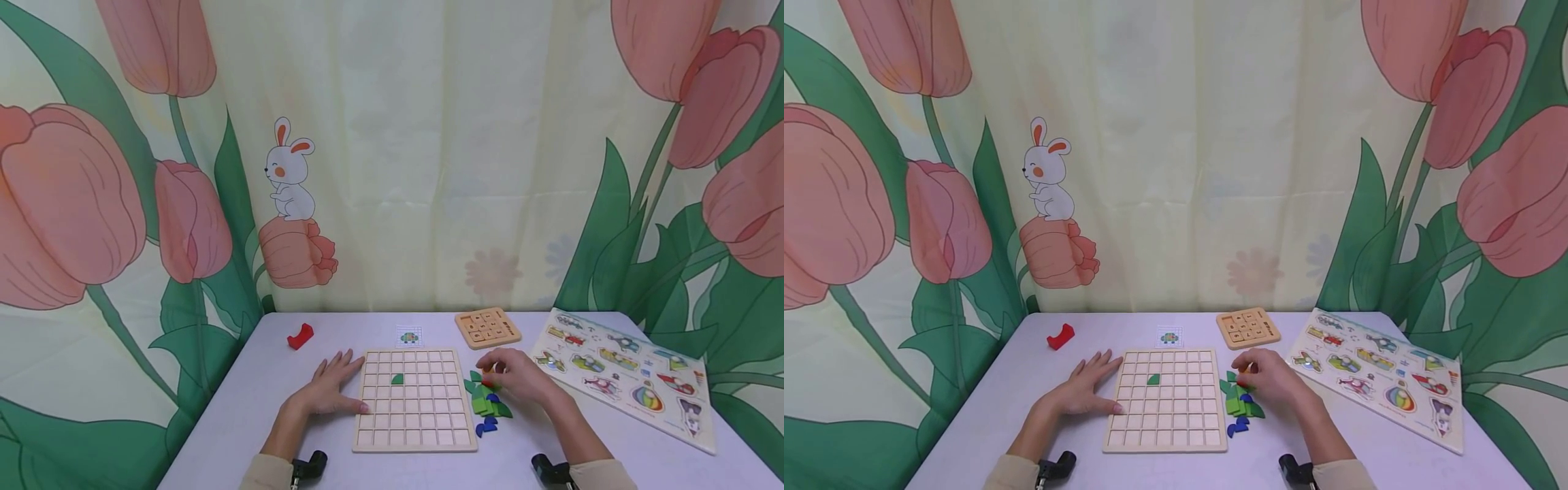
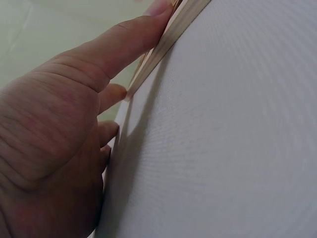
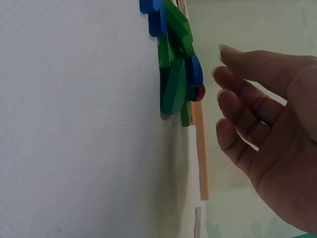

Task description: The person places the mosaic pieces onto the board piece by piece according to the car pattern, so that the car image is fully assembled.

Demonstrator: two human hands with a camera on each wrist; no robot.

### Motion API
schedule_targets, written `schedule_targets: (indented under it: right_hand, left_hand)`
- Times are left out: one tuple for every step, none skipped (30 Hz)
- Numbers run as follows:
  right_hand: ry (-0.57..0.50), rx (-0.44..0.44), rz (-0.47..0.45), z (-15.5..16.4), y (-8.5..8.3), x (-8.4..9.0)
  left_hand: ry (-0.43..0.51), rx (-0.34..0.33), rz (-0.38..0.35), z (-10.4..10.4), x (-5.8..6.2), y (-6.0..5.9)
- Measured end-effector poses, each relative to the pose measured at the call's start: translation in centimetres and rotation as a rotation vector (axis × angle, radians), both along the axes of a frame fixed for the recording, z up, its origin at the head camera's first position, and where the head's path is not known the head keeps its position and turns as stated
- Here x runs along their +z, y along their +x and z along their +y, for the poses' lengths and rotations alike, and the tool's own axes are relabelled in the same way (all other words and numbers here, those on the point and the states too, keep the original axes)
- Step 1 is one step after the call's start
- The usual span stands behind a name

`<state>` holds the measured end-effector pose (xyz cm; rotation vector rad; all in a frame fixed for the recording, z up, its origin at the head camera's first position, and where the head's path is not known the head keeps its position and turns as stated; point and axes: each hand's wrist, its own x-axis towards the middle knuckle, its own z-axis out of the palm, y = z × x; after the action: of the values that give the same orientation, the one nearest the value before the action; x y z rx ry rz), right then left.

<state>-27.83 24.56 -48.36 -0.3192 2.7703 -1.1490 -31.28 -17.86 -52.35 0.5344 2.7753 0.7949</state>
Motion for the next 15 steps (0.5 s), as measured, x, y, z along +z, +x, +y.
schedule_targets:
  right_hand:
    - [-0.002,0.037,0.001,0.1,0.0,0.1]
    - [-0.004,0.078,0.001,0.1,0.0,0.2]
    - [-0.002,0.121,0.001,0.2,0.0,0.2]
    - [-0.005,0.155,-0.008,0.2,0.0,0.3]
    - [-0.008,0.187,-0.022,0.2,0.0,0.4]
    - [-0.010,0.210,-0.037,0.1,0.1,0.6]
    - [-0.010,0.227,-0.050,0.1,0.1,0.6]
    - [-0.003,0.240,-0.059,0.0,0.2,0.7]
    - [0.006,0.247,-0.067,0.0,0.2,0.7]
    - [0.017,0.251,-0.073,-0.1,0.3,0.8]
    - [0.033,0.254,-0.072,-0.3,0.4,0.8]
    - [0.051,0.256,-0.067,-0.4,0.5,0.8]
    - [0.071,0.256,-0.061,-0.5,0.6,0.8]
    - [0.094,0.258,-0.049,-0.7,0.6,0.8]
    - [0.113,0.256,-0.042,-0.8,0.7,0.8]
  left_hand:
    - [-0.002,0.001,-0.002,0.0,0.0,0.0]
    - [-0.003,0.001,-0.002,0.0,0.0,0.0]
    - [-0.007,0.002,-0.002,0.0,-0.1,0.0]
    - [-0.009,0.003,-0.003,-0.1,-0.1,0.0]
    - [-0.007,0.004,-0.002,-0.1,-0.1,0.0]
    - [-0.012,0.006,-0.004,-0.1,-0.1,0.0]
    - [-0.012,0.006,-0.003,-0.1,-0.1,0.0]
    - [-0.012,0.006,-0.004,-0.1,-0.1,0.0]
    - [-0.016,0.006,-0.004,-0.1,-0.1,0.0]
    - [-0.015,0.006,-0.005,-0.1,-0.1,0.0]
    - [-0.018,0.005,-0.006,-0.1,-0.1,0.0]
    - [-0.019,0.005,-0.006,-0.1,-0.1,0.0]
    - [-0.017,0.005,-0.004,-0.1,-0.1,-0.1]
    - [-0.018,0.005,-0.005,-0.1,-0.1,-0.1]
    - [-0.016,0.006,-0.005,-0.1,0.0,-0.1]
